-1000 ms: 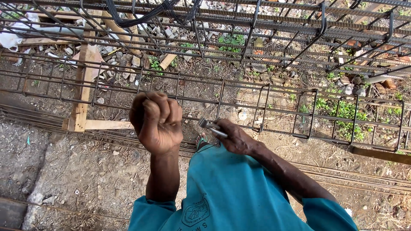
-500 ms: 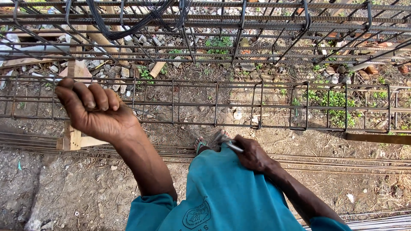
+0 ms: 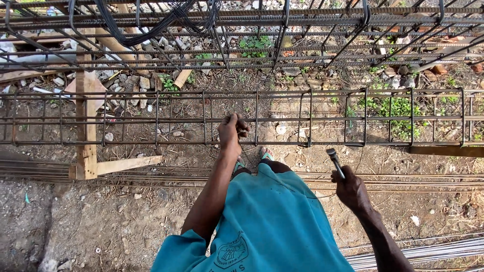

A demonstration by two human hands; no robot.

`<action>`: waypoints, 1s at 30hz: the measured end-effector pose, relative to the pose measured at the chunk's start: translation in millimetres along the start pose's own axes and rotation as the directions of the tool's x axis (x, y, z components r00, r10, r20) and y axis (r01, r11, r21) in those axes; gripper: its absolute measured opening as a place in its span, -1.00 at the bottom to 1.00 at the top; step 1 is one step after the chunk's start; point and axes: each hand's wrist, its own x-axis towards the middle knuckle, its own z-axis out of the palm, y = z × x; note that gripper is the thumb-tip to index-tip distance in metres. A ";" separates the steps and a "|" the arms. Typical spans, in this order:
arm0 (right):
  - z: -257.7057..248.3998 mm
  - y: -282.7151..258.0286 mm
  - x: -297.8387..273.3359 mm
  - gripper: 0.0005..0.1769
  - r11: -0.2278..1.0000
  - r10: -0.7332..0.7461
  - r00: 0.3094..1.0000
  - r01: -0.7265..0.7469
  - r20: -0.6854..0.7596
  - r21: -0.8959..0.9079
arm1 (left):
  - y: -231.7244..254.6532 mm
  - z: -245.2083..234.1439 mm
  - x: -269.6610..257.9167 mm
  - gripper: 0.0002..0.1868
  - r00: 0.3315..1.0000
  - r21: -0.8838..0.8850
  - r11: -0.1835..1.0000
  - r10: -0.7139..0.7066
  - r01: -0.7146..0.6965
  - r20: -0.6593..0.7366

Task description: The person uses pliers to tie wire around the intersections of a rebar grid. They repeatedly grab wire, wrap it around the rebar, and twist it to secure the structure.

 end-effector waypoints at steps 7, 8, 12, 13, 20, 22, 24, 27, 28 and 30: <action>-12.0 -12.5 47.2 -0.79 0.982 -0.020 0.986 0.051 0.167 -0.182 | 0.2 -14.7 22.2 -0.78 0.998 -0.099 0.995 0.016 -0.022 -0.054; -11.1 -9.0 50.6 -0.76 0.961 0.019 0.967 0.053 0.256 -0.272 | 15.6 -19.9 26.8 -0.79 0.988 -0.136 0.986 0.075 -0.093 -0.131; -9.5 36.5 42.1 -0.63 0.959 0.114 0.840 0.046 0.531 -0.279 | 71.6 -39.8 32.6 -0.80 0.948 -0.201 0.937 0.244 -0.285 -0.206; -7.1 52.2 35.8 -0.59 0.941 0.263 0.695 -0.033 0.669 -0.336 | 72.3 -38.5 29.9 -0.80 0.940 -0.185 0.936 0.257 -0.300 -0.225; -0.4 136.9 -5.0 -0.81 0.882 0.435 0.533 -0.414 0.726 -0.224 | 29.8 -43.0 56.6 -0.73 0.903 -0.306 0.915 0.123 -0.264 -0.413; 13.5 170.7 -15.7 -0.83 0.894 0.402 0.674 -0.436 0.619 -0.105 | 50.9 -52.4 58.1 -0.75 0.901 -0.273 0.916 0.171 -0.295 -0.398; 18.4 186.2 -12.7 -0.80 0.905 0.367 0.786 -0.425 0.497 0.004 | 56.6 -56.2 54.6 -0.77 0.890 -0.238 0.913 0.218 -0.331 -0.401; 17.2 156.9 8.8 -0.84 0.983 0.175 0.982 -0.178 0.067 0.035 | 37.6 -36.2 41.3 -0.75 0.930 -0.197 0.923 0.282 -0.330 -0.236; 13.6 130.0 21.4 -0.78 0.991 0.116 0.988 -0.121 -0.100 -0.049 | 28.7 -20.3 33.4 -0.76 0.950 -0.147 0.955 0.223 -0.258 -0.219; 4.0 74.3 44.9 -0.71 0.987 0.042 0.964 -0.081 -0.263 -0.138 | 5.9 11.6 16.9 -0.77 0.966 -0.095 0.978 0.162 -0.183 -0.200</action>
